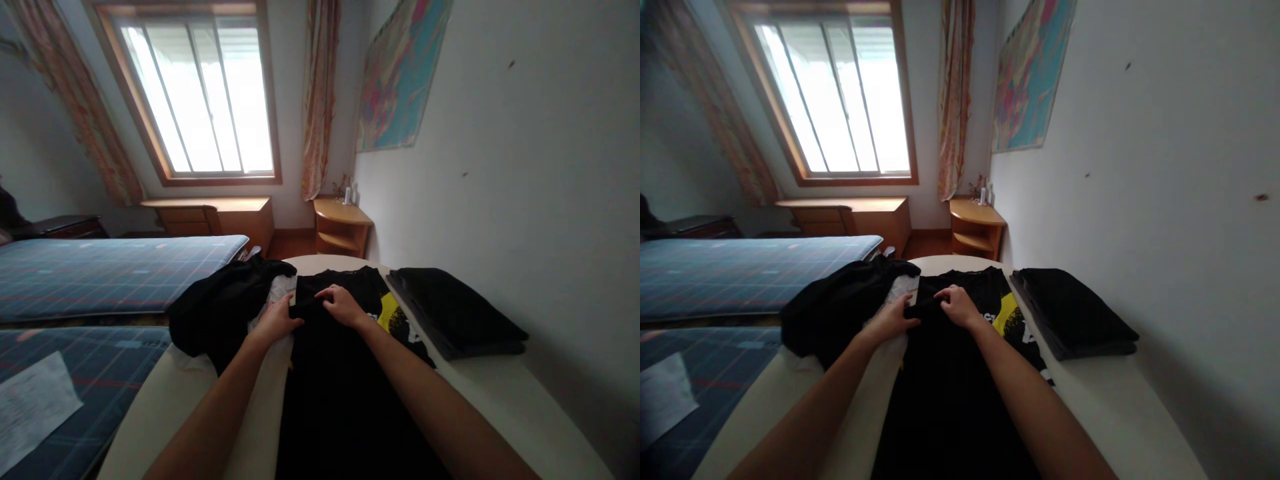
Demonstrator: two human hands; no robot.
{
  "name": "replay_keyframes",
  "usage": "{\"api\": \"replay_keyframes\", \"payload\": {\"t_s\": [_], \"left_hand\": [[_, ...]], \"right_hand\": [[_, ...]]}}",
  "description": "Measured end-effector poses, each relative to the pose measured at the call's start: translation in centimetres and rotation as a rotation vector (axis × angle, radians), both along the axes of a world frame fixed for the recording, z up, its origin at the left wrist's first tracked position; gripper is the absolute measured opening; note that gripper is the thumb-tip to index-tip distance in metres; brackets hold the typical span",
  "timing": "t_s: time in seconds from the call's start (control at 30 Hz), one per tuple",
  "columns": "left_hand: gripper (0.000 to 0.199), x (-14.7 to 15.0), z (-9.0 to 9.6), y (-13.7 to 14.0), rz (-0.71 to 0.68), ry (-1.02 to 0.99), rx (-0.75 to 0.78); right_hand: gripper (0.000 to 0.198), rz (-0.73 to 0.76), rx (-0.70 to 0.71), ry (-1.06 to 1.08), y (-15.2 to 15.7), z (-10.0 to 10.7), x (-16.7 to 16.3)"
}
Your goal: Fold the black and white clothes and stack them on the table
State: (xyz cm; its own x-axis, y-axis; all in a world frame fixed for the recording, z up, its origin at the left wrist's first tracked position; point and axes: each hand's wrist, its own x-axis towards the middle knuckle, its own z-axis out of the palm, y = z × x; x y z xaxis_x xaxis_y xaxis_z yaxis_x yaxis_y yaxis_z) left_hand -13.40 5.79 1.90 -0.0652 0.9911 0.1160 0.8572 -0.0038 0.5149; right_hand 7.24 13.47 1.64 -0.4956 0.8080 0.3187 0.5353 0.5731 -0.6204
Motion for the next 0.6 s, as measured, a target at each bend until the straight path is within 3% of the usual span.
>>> {"api": "replay_keyframes", "payload": {"t_s": [0.13, 0.3, 0.37, 0.5, 0.6], "left_hand": [[0.061, 0.1, 0.4, -0.1, 0.051, 0.017, 0.02], [0.022, 0.7, 2.4, -0.3, 0.076, -0.012, 0.046], [0.017, 1.2, 3.3, -0.6, 0.089, -0.025, 0.099], [0.039, 2.7, 4.1, -1.4, 0.008, -0.08, 0.215], [0.059, 3.2, 3.6, -2.0, 0.011, -0.004, 0.188]], "right_hand": [[0.025, 0.038, -0.035, 0.113, 0.1, 0.2, 0.6], [0.022, -0.035, -0.082, 0.202, 1.0, -0.2, 1.2], [0.022, -0.08, -0.114, 0.241, 1.5, -0.5, 1.3], [0.021, -0.16, -0.214, 0.322, 2.5, -1.2, 1.3], [0.019, -0.22, -0.281, 0.356, 2.7, -1.7, 1.1]]}}
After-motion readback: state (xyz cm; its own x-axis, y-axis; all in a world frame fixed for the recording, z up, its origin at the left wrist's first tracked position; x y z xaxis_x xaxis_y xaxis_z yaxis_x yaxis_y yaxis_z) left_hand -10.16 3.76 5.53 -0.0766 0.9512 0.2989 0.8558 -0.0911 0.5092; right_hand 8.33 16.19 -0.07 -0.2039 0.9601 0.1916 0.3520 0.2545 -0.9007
